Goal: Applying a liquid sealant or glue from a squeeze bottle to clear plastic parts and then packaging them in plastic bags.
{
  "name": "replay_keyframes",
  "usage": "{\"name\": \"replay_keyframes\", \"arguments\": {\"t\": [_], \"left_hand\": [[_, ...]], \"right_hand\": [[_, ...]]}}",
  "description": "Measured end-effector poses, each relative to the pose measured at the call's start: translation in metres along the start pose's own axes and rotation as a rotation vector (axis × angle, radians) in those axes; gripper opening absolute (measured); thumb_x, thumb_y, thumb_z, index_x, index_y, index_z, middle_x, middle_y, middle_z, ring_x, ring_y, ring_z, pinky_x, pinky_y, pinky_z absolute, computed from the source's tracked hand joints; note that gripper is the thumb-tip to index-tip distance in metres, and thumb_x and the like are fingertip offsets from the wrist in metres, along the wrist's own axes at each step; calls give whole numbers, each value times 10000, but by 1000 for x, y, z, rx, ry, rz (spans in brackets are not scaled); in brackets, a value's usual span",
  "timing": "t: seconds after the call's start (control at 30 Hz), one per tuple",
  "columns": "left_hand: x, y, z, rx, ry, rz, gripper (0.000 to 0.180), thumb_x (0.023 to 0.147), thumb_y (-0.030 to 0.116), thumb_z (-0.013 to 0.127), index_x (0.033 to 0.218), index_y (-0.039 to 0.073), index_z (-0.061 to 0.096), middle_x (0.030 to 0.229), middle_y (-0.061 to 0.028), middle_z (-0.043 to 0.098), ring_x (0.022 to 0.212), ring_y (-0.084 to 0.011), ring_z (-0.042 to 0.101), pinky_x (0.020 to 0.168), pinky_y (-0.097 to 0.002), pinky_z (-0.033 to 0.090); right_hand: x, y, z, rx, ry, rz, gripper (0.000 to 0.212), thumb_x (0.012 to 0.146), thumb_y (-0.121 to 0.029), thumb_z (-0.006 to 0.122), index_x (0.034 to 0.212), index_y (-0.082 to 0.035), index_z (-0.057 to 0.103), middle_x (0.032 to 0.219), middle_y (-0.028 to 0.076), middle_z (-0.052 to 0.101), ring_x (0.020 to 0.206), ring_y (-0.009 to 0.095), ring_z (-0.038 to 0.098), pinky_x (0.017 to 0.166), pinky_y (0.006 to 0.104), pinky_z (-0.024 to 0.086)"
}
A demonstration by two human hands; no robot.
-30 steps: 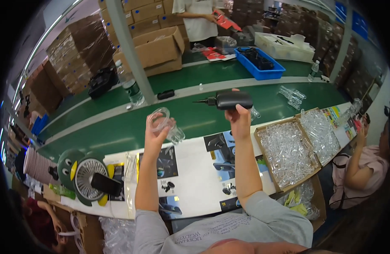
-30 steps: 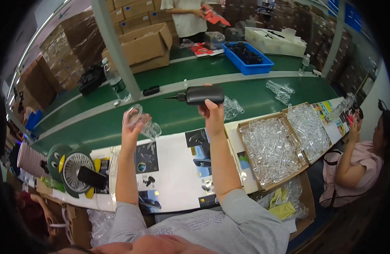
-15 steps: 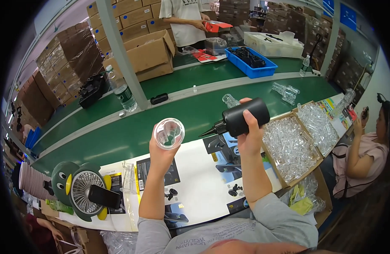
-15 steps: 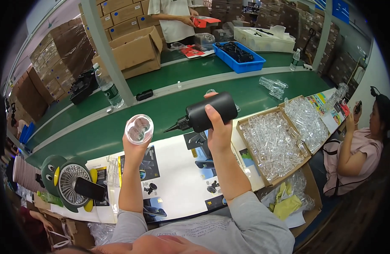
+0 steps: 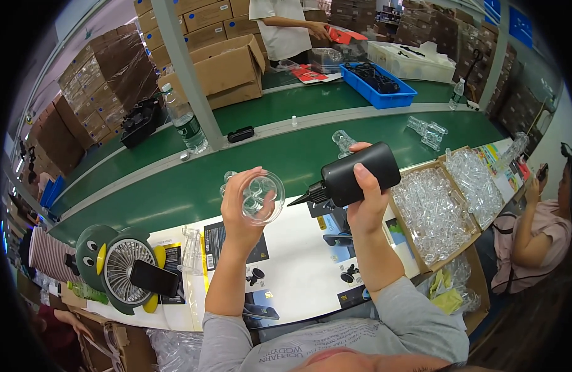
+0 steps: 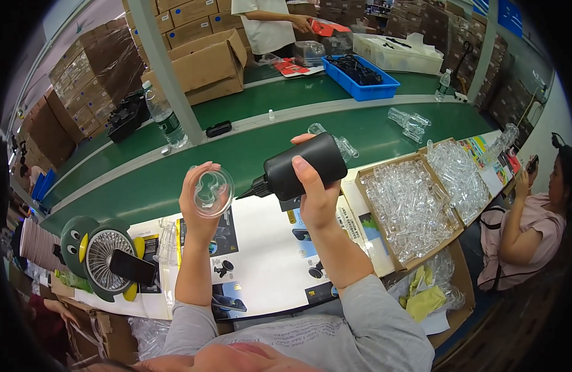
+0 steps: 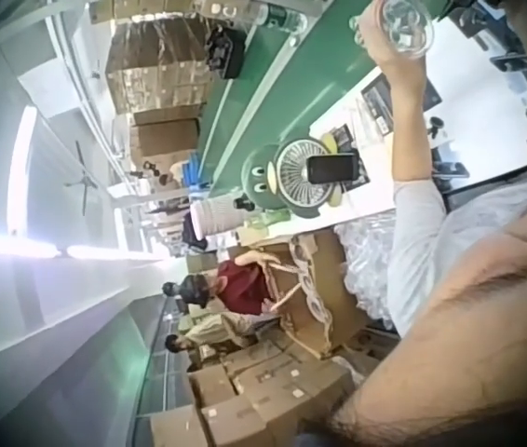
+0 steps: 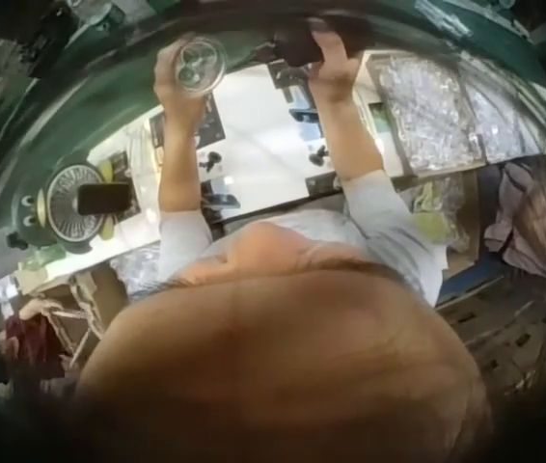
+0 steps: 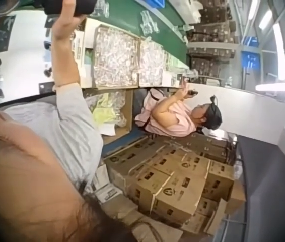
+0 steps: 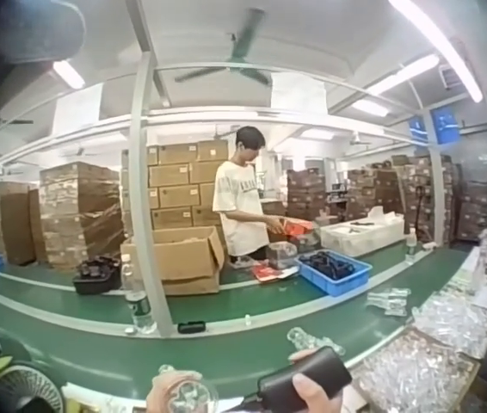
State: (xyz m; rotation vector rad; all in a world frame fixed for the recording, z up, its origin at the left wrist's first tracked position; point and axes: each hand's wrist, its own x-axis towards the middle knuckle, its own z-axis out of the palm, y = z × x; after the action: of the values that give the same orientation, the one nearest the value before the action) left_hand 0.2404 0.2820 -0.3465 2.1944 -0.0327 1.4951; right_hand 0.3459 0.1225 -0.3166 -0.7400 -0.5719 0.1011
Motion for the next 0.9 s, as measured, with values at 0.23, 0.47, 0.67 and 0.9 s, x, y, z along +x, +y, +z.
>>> {"name": "replay_keyframes", "arguments": {"t": [0.23,0.47,0.67,0.9], "left_hand": [[-1,2,1,-4,-12,-5,466,613,-62,693,1049,5,542,999,-106,610,926,-259,582,822,-334,453],[1,4,-1,16,-27,4,477,612,-71,688,1058,4,539,1000,-110,609,933,-259,581,829,-333,452],[1,6,-1,-12,-27,1,475,613,-71,689,1058,3,540,1001,-110,606,925,-254,582,820,-327,458],[1,7,-2,7,-23,23,452,613,-70,687,1037,2,545,1005,-116,604,922,-259,581,808,-333,465]], "right_hand": [[1,-2,1,-13,-9,29,350,733,-155,601,1041,-11,516,1012,87,535,797,138,564,694,259,501],[0,-2,2,-25,-8,30,351,734,-167,599,1038,-12,517,1010,86,535,801,138,563,698,261,501],[-1,-2,1,-39,-14,33,356,738,-169,596,1045,-11,509,1018,87,531,806,138,562,701,261,504],[0,-1,2,-28,-7,6,348,743,-166,596,1042,-9,511,1012,86,532,799,138,564,694,263,507]]}}
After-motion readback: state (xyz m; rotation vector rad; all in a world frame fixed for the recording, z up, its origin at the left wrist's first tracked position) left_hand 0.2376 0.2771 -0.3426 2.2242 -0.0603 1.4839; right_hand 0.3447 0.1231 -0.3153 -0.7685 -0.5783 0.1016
